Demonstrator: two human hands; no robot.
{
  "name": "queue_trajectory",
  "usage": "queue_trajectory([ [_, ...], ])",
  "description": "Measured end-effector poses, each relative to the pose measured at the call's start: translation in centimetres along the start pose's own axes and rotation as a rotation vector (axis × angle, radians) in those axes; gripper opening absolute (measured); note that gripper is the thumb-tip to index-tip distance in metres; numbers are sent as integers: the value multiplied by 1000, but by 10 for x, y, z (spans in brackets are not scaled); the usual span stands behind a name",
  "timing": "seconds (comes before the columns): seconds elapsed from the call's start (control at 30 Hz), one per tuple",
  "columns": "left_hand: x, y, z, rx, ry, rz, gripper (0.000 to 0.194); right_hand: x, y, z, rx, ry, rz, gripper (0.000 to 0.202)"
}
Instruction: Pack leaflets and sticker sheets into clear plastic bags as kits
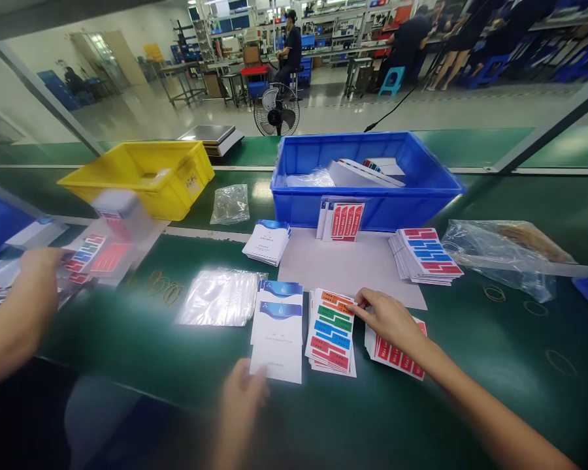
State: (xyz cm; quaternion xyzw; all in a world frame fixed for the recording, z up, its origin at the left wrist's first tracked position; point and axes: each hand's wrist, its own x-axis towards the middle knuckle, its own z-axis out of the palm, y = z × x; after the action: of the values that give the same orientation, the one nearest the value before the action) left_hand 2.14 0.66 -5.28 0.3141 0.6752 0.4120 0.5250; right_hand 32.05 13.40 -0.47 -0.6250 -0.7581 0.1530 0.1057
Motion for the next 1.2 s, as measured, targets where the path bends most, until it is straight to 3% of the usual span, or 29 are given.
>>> queue_trajectory([
  [0.07, 0, 3, 1, -26, -36, -22, 41, 1, 1, -3, 34, -4, 3, 27],
  [0.27, 3, 7, -6, -20, 13, -1, 48, -3, 1, -12, 84, 70, 7, 32],
  [0.53, 4, 14, -18, 220, 174, 121, 54, -20, -5, -32, 212, 205, 21, 35],
  [0.8, 2, 33, -19, 560, 257, 216, 29, -33, -6, -46, 673, 147, 113, 40],
  [1.0, 3, 38, -12, 843, 397, 275, 19, -46, -10, -45, 774, 111, 181, 45],
  [1.2, 8, 39, -12, 887, 487, 389, 19, -54, -21, -42, 919, 0, 212, 43],
])
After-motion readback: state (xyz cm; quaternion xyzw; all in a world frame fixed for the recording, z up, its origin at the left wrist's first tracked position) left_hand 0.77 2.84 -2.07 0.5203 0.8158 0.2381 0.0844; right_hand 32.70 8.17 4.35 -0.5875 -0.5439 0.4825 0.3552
